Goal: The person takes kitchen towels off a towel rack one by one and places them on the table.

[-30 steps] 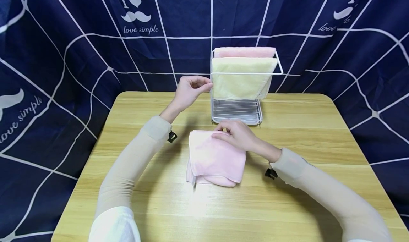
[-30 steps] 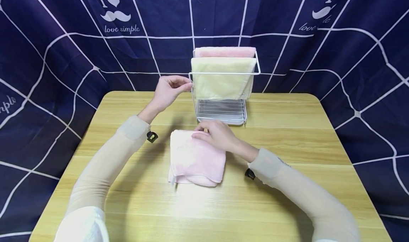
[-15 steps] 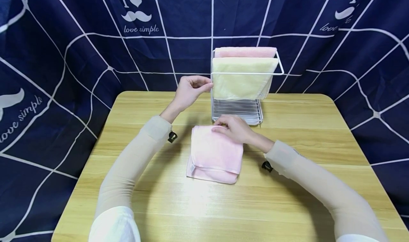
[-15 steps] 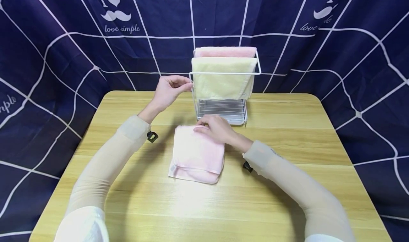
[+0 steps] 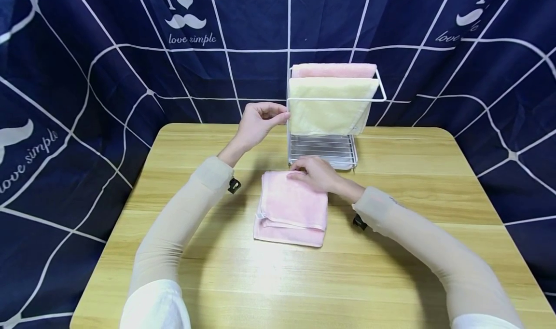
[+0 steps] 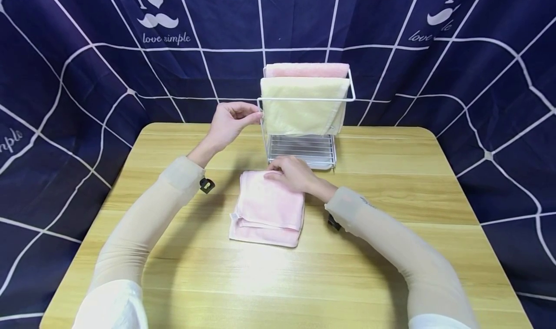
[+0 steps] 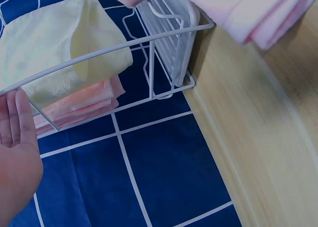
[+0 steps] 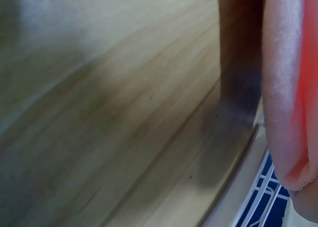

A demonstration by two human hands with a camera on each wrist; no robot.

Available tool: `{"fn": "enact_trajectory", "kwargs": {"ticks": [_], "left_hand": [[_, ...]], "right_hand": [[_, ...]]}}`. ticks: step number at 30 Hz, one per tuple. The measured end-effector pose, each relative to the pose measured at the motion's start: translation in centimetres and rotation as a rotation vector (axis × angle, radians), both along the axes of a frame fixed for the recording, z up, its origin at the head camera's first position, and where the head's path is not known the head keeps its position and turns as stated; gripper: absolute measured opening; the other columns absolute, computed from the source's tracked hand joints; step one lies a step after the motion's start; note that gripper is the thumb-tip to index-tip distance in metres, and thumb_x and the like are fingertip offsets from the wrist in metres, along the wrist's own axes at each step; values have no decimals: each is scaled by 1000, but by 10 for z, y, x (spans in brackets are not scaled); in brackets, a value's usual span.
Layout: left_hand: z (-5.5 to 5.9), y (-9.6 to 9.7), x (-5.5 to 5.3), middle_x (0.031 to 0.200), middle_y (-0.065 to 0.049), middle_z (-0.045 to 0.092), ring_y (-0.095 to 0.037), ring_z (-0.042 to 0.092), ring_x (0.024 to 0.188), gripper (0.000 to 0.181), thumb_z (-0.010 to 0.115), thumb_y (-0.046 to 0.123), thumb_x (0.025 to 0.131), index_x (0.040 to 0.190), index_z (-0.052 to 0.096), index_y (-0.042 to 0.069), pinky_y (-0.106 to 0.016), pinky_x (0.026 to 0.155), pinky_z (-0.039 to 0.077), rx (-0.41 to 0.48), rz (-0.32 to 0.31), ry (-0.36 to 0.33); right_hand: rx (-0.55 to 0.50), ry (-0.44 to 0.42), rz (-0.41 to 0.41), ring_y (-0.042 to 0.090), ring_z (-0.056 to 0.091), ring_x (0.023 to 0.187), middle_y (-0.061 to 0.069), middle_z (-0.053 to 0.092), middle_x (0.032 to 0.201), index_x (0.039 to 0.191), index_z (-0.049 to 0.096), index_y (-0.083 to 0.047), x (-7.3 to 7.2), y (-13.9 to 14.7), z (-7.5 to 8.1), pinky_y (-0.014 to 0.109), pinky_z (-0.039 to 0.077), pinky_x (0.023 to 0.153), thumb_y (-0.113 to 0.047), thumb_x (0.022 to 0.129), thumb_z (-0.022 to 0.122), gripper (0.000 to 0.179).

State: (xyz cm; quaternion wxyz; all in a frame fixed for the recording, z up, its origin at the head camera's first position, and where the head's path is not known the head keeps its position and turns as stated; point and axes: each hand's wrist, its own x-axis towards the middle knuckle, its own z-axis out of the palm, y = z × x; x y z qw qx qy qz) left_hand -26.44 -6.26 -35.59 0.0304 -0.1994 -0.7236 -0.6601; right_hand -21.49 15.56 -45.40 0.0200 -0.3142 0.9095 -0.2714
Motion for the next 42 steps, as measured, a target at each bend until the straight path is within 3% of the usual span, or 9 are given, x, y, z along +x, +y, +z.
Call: {"fn": "enact_trajectory", "kwargs": {"ticks": [12,19,26,33,42], "left_hand": [[0,1,-1,81,13,77,-3,74,74,12,79,8,94,101,79,-3,-21,69,54,6,-2,-4],[0,1,-1,81,14,77,-4,74,74,13,79,9,95,101,79,-3,-19,67,52,2,-1,1],[0,0,0,80,13,77,-31,78,84,12,80,8,94,100,79,-2,-19,66,52,-5,9,13],[0,1,0,79,15,76,-11,76,76,13,80,8,94,101,79,-3,-19,67,52,-2,1,10],[0,1,2,79,15,76,-7,75,74,12,79,7,94,100,78,-3,-19,67,52,-4,8,11]], "right_hand": [[7,13,42,9,56,71,-3,77,90,101,81,-17,-1,-6,-8,31,47,70,-33,98,76,18],[2,-35,55,9,64,79,-4,80,95,99,80,-19,3,-10,-12,32,51,75,-33,99,75,15],[11,-6,57,9,60,76,-5,78,92,99,80,-20,6,-11,-17,32,50,73,-34,99,75,14],[57,1,48,11,61,77,-4,77,93,103,79,-20,7,-10,-18,34,51,73,-36,100,73,18],[127,114,55,11,67,76,2,78,112,117,78,-17,9,-2,-4,30,54,65,-41,100,72,30]]}}
